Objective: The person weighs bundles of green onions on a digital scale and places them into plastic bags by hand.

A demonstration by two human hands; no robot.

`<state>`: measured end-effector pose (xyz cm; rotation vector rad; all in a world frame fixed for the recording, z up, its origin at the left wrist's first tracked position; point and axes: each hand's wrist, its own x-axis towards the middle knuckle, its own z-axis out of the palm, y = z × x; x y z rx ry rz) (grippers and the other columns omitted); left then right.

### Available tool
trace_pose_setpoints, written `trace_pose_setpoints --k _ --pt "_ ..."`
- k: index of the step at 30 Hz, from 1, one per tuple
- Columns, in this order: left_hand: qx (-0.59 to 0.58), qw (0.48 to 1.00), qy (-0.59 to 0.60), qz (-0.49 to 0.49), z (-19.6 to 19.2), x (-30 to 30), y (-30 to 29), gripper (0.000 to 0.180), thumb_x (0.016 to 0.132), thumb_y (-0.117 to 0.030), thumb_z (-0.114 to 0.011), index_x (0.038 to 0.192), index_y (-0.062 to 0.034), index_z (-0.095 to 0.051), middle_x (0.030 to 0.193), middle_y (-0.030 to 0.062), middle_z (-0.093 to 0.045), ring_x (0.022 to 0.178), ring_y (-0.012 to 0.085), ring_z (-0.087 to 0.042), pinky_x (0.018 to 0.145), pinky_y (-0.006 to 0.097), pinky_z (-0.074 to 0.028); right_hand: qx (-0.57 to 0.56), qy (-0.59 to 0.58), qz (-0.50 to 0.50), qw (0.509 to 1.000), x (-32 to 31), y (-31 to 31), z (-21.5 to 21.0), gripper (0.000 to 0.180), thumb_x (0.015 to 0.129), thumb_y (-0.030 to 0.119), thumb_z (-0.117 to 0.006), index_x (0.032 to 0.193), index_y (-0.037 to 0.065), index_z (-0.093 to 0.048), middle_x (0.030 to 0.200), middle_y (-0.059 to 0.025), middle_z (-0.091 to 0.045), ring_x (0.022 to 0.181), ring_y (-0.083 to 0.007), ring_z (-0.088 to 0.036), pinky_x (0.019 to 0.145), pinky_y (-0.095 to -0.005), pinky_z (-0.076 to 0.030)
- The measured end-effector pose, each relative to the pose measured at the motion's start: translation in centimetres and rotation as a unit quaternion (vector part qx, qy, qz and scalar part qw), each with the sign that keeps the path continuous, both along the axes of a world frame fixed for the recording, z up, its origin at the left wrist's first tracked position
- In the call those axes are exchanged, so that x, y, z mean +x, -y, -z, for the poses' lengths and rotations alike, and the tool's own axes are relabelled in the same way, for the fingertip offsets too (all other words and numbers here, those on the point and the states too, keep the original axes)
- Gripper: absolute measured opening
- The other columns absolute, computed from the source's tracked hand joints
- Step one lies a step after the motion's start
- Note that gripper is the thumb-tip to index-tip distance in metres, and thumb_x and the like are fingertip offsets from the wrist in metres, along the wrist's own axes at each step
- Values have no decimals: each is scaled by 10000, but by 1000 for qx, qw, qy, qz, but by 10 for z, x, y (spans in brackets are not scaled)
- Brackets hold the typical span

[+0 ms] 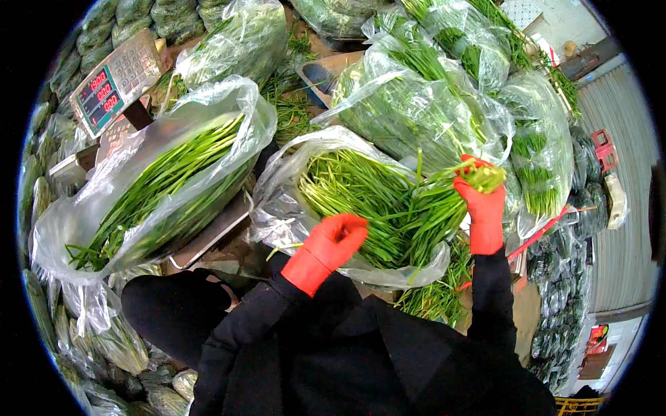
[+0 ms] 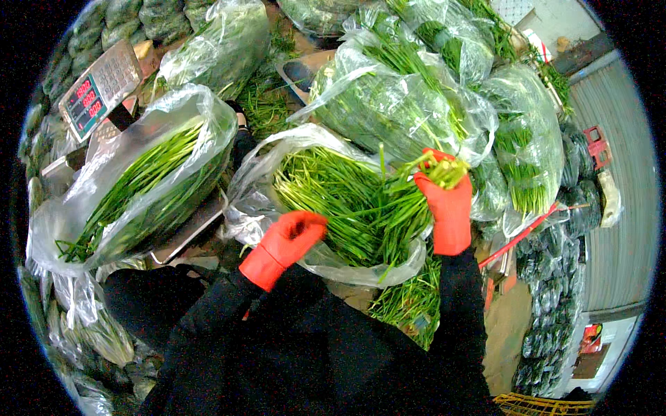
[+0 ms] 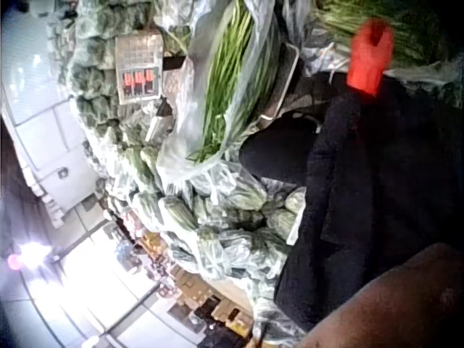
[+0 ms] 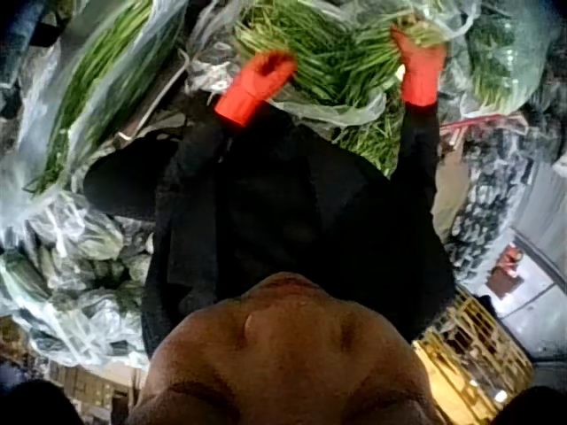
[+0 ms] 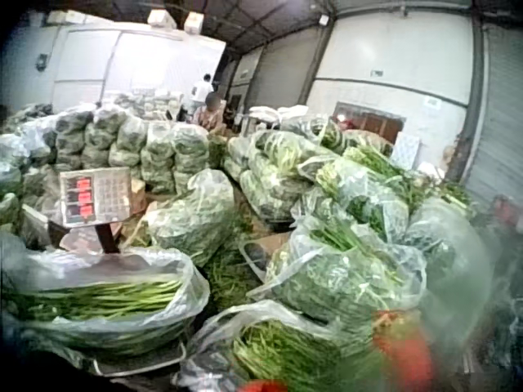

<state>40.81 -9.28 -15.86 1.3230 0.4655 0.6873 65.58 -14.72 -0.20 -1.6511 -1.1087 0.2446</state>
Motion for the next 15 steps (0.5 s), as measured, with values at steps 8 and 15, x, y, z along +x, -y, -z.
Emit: trace_pose_setpoints --k 8,15 --pt "-583 695 251 337 -12 8 51 645 806 -650 -421 1145 -110 -520 1117 85 -569 1028 249 -539 885 414 -419 -144 315 -259 902 -138 73 26 633 697 275 -670 1235 33 -440 1185 -131 -503 1153 -330 -453 1009 -480 -306" --pt "-713 628 199 241 43 -27 74 352 802 -422 -638 1004 -141 -576 953 15 -604 849 188 -600 778 374 -497 -229 31 -362 903 -160 118 117 913 649 58 -699 1412 79 -198 1445 -190 -181 1312 -308 -288 1023 -426 -327"
